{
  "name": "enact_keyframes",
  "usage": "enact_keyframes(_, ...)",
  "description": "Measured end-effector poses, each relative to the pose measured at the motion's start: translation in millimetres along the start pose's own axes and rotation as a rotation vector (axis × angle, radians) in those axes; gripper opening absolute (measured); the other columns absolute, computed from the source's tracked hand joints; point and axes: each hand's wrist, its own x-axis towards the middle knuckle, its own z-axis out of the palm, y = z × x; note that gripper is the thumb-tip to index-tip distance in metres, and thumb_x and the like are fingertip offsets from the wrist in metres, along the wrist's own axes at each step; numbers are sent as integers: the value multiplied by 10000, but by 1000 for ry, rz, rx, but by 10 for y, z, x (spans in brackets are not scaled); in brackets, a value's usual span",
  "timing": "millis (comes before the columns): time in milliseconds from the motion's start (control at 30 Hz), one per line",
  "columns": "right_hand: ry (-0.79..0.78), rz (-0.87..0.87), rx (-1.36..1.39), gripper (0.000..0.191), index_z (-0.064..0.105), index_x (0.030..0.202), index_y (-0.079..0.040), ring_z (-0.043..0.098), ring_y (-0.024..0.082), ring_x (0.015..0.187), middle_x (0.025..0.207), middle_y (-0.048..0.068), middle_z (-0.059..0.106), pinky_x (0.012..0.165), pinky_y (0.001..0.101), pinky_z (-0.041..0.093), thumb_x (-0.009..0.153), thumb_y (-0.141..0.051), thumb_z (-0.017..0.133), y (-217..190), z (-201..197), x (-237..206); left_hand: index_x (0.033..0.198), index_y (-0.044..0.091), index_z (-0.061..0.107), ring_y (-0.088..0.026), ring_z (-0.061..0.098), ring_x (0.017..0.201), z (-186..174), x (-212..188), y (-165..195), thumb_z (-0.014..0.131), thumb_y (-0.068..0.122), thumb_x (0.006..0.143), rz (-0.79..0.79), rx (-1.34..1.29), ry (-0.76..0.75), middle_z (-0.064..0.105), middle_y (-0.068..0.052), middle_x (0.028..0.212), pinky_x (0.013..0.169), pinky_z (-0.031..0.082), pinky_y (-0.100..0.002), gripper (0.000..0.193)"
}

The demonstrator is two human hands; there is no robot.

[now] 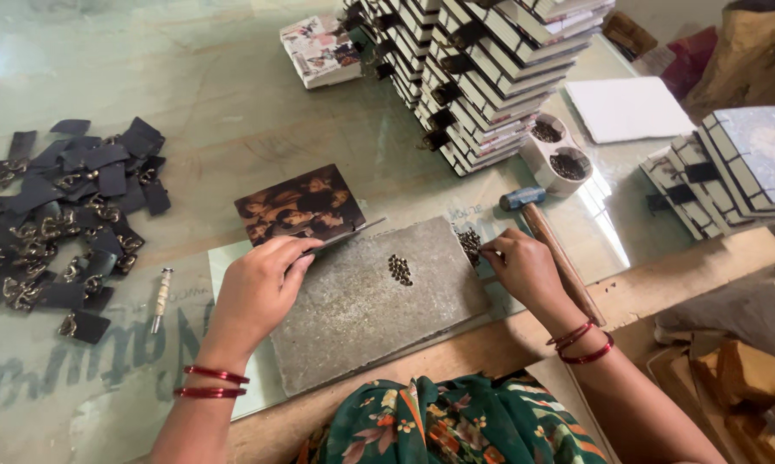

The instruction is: The person attaches metal clasps to small notebooks using a hammer and metal pins. They repeatedly pick up a notebook, position a clasp, insert a pin, and strike it with a hammer before stacking the finished notebook.

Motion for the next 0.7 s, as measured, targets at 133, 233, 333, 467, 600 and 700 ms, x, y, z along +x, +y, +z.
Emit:
enact_keyframes(133,56,-121,31,135,798,963,-88,706,332,811,933,112,711,741,416,565,875,-120,702,92,26,-22,1159,157,744,-326,673,758,-14,116,-203,642,256,942,-191,-18,-118,716,-107,965,716,530,-425,260)
enact_keyframes(233,75,-132,43,142,794,972,-86,710,332,838,957,119,720,752,407,570,889,-96,679,109,37,-52,1157,136,746,-319,682,797,21,195,-420,646,252,948,-120,-65,-52,719,-121,934,756,536,-423,259)
enact_keyframes(333,72,-111,-58,114,797,953,-94,695,352,848,953,125,726,744,417,559,905,-133,701,51,45,-61,1129,112,747,-330,701,946,100,247,-596,642,231,952,71,-124,71,749,-121,1025,821,547,-433,237)
enact_keyframes(467,33,-134,-134,132,791,971,-109,715,308,815,949,98,735,746,398,570,933,-175,684,-165,-37,21,1128,99,740,-343,701,978,138,265,-735,646,231,931,27,-112,64,753,-131,1066,825,544,-443,256)
enact_keyframes(600,117,-261,-152,106,785,894,-75,718,253,759,895,87,759,909,466,521,890,-170,737,-580,-259,236,1119,85,737,-336,710,918,119,346,-764,655,241,923,-32,-181,36,750,-141,1028,783,543,-431,263)
enact_keyframes(700,97,-255,328,103,725,986,-39,726,221,867,953,107,701,781,356,566,907,-105,737,-1102,-260,446,1124,80,732,-328,715,856,93,399,-755,667,245,910,-70,-227,-2,745,-152,982,754,544,-422,277)
